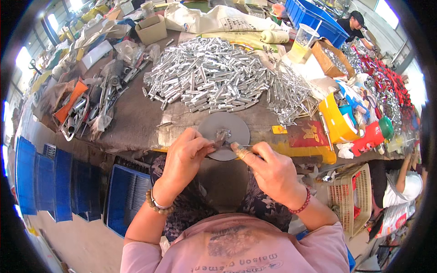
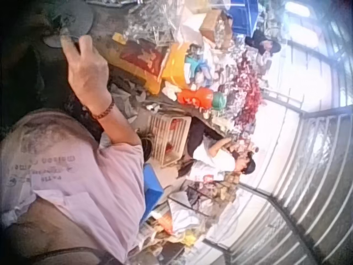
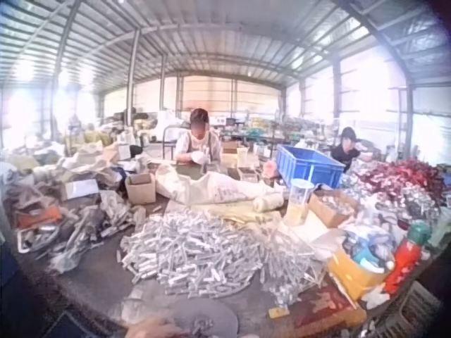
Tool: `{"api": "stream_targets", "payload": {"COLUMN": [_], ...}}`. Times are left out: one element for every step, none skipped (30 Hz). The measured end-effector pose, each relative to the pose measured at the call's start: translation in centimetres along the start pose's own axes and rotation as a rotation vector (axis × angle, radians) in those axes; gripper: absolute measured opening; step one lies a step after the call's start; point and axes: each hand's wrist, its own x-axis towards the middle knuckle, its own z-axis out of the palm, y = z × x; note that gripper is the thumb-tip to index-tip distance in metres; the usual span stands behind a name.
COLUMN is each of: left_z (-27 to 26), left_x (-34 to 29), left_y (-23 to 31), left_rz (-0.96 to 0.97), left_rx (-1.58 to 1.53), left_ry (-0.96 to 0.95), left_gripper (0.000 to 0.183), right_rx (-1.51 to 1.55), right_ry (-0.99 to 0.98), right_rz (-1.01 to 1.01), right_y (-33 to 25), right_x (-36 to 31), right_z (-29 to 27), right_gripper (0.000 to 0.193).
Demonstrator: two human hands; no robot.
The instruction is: The worker is assembling small silver metal components, possibly lighting or hardware parts, using a circular base as a jig.
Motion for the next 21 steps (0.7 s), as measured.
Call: {"api": "stream_targets", "payload": {"left_z": [0.0,0.1,0.1,0.2,0.2,0.2,0.2,0.2,0.1,0.0,-0.2,-0.2,-0.2,-0.1,0.0,0.0,0.0,0.0,0.1,0.3,0.6], "left_x": [0.0,0.0,-0.1,-0.1,-0.1,0.0,0.0,-0.1,-0.2,-0.3,-0.3,-0.3,-0.3,-0.4,-0.4,-0.5,-0.6,-0.8,-1.0,-1.3,-1.7], "left_y": [0.0,0.1,0.0,0.0,0.0,-0.1,-0.2,-0.2,-0.2,-0.2,-0.1,-0.1,-0.1,-0.2,-0.4,-0.5,-0.5,-0.5,-0.5,-0.3,0.1], "left_rz": [-0.001,0.000,-0.004,-0.009,-0.010,-0.007,-0.003,-0.002,-0.014,-0.027,-0.028,-0.027,-0.026,-0.028,-0.022,-0.016,-0.017,-0.023,-0.029,-0.034,-0.041], "left_rx": [0.012,0.013,0.014,0.016,0.017,0.022,0.027,0.028,0.015,0.002,0.005,0.009,0.013,0.014,0.019,0.024,0.024,0.013,0.001,0.004,0.002], "left_ry": [0.001,0.002,0.001,-0.001,0.002,-0.001,-0.004,-0.005,-0.014,-0.023,-0.022,-0.023,-0.024,-0.022,-0.016,-0.010,-0.010,0.003,0.015,0.016,0.108], "left_gripper": [0.017,0.017,0.017,0.017,0.017,0.017,0.017,0.017,0.018,0.019,0.019,0.019,0.020,0.020,0.021,0.022,0.022,0.025,0.028,0.028,0.030], "right_rx": [-0.001,0.055,0.112,0.112,0.152,0.192,0.193,0.143,0.095,0.010,0.013,-0.055,-0.122,-0.121,-0.086,-0.051,-0.051,0.048,0.148,0.248,0.251], "right_ry": [0.002,0.059,0.115,0.115,0.127,0.141,0.142,0.080,0.018,0.020,0.020,0.063,0.105,0.104,0.044,-0.017,-0.018,-0.029,-0.041,-0.054,-0.055], "right_rz": [0.000,0.015,0.028,0.025,0.065,0.108,0.108,0.091,0.071,0.045,0.043,-0.003,-0.049,-0.052,-0.006,0.041,0.040,0.104,0.169,0.234,0.231], "right_y": [0.2,0.5,0.7,0.9,1.2,1.4,1.8,2.5,3.1,3.3,2.9,2.2,1.7,1.2,0.6,0.0,-0.5,-0.9,-1.3,-1.5,-1.7], "right_x": [0.1,0.2,0.4,0.8,1.2,1.6,1.9,2.1,2.3,2.5,2.6,2.8,3.0,2.7,2.1,1.6,1.2,0.9,0.6,0.4,0.3], "right_z": [0.2,0.6,0.8,0.8,0.7,0.7,0.8,1.0,1.2,1.4,1.2,0.7,0.6,0.9,1.2,1.5,1.7,2.0,2.3,2.5,2.6], "right_gripper": [0.065,0.064,0.064,0.064,0.062,0.060,0.060,0.058,0.057,0.052,0.052,0.045,0.037,0.037,0.029,0.023,0.023,0.022,0.023,0.023,0.023]}}
